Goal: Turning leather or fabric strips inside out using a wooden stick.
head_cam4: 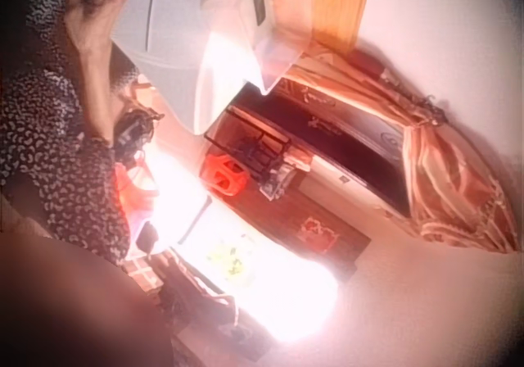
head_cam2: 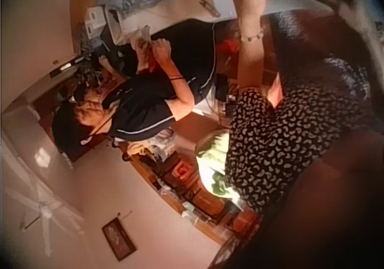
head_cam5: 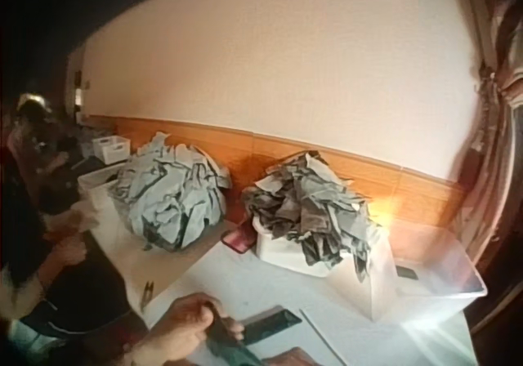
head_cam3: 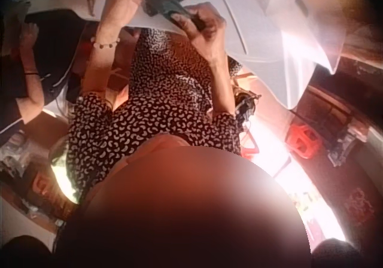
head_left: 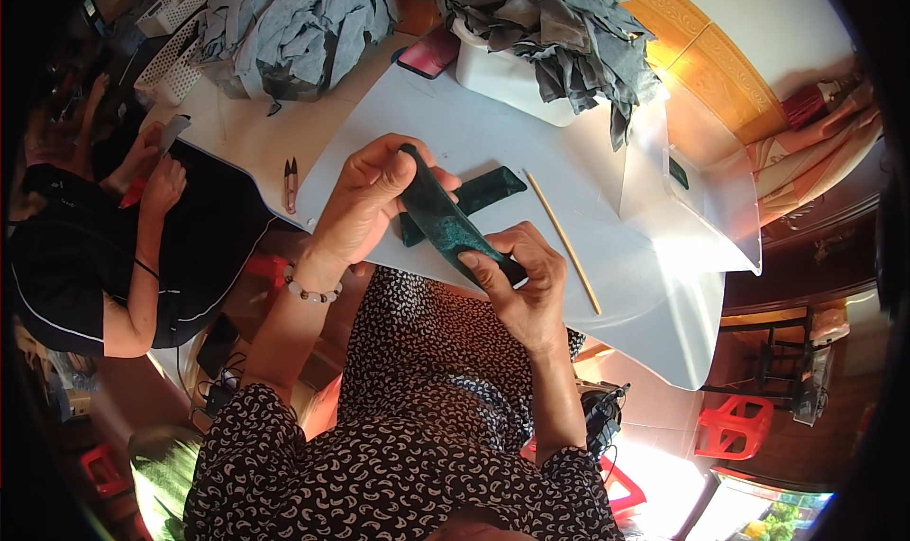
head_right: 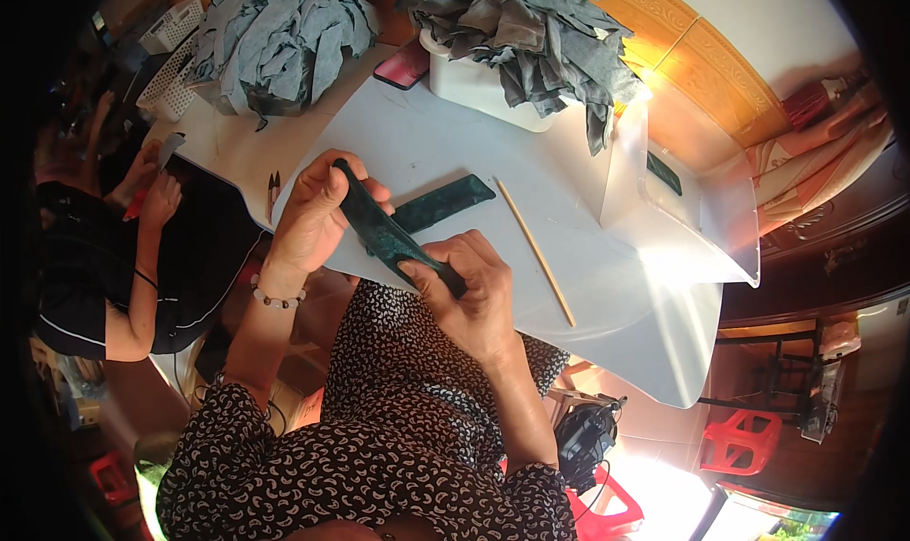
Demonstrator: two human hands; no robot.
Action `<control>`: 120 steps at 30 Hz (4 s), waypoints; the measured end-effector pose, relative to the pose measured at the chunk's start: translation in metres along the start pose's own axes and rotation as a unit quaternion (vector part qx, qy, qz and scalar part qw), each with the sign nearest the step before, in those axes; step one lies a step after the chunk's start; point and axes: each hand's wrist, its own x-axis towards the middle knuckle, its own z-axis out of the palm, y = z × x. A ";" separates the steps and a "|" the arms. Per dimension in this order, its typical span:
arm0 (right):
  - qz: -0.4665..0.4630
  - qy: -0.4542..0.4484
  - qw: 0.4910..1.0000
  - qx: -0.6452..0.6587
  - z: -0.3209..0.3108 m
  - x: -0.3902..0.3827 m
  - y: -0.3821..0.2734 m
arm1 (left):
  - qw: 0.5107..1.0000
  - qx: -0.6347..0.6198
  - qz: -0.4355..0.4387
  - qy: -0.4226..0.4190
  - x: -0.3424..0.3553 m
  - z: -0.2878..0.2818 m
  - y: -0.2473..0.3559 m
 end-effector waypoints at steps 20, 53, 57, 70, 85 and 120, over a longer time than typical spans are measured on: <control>0.310 -0.056 0.684 0.658 -0.007 -0.033 0.051 | 0.972 -0.222 -0.077 -0.013 -0.013 0.048 -0.036; 0.284 0.042 0.826 0.485 -0.011 -0.060 0.061 | 0.959 -0.181 -0.198 0.092 -0.039 0.053 -0.053; 0.316 0.048 0.844 0.430 -0.012 -0.058 0.055 | 0.972 -0.093 -0.182 0.116 -0.038 0.051 -0.057; 0.175 0.143 0.973 0.051 -0.006 -0.052 0.034 | 0.976 -0.183 -0.097 0.072 -0.046 0.057 -0.065; -0.071 0.091 0.990 0.084 -0.024 -0.064 0.043 | 0.958 -0.243 -0.144 0.048 -0.058 0.057 -0.058; -0.023 0.113 0.970 -0.215 -0.009 -0.066 0.026 | 0.996 0.015 -0.051 0.072 -0.073 0.052 -0.082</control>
